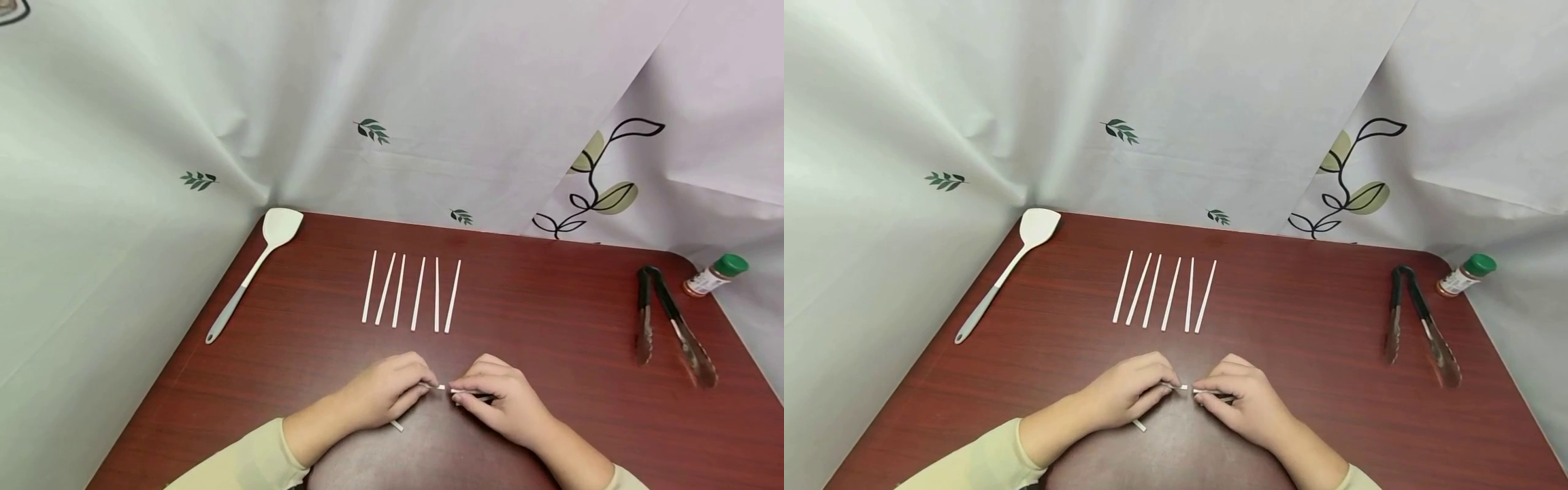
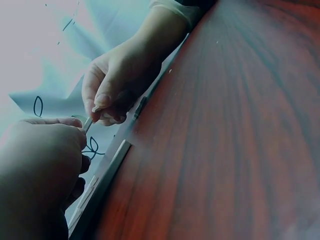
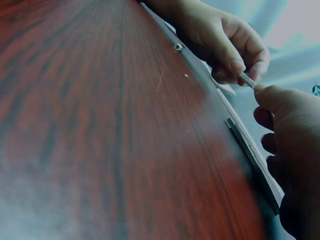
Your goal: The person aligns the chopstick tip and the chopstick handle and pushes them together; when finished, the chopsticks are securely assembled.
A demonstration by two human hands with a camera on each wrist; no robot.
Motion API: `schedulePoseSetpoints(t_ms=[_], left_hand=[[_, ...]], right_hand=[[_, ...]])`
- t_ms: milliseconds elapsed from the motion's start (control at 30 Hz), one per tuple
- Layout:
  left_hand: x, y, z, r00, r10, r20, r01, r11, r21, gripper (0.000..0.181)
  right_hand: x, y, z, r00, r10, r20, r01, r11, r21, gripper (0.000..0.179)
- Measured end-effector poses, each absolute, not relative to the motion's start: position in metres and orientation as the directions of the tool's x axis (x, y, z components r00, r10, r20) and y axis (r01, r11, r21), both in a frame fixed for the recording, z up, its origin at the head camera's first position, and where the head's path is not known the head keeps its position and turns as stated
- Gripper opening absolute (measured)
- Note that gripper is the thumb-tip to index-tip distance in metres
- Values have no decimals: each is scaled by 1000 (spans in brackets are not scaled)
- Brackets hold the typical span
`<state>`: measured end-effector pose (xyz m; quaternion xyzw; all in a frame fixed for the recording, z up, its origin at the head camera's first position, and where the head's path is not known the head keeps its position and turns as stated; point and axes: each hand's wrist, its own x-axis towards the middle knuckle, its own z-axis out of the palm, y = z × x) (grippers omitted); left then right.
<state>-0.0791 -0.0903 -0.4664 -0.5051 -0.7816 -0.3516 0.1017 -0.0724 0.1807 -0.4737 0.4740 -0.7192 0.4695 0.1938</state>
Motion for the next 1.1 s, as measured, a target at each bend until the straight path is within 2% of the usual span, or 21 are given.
schedulePoseSetpoints(t_ms=[167,400,533,800,1100], left_hand=[[-76,-85,-468,-459,732,504,850,195,490,15],[-72,-82,-468,-428,731,532,870,173,461,18],[-70,-82,-468,-441,721,534,868,192,457,17],[-68,-81,-468,-500,674,545,845,241,477,16],[-68,-80,-467,-470,686,555,866,236,441,12]], right_hand=[[-71,179,-469,-470,-506,723,-858,69,-509,14],[-71,178,-469,-456,-511,729,-858,36,-512,14],[-71,179,-473,-473,-513,717,-852,57,-521,13],[-71,181,-480,-519,-507,689,-832,114,-543,25],[-70,179,-481,-488,-518,703,-851,102,-516,13]])
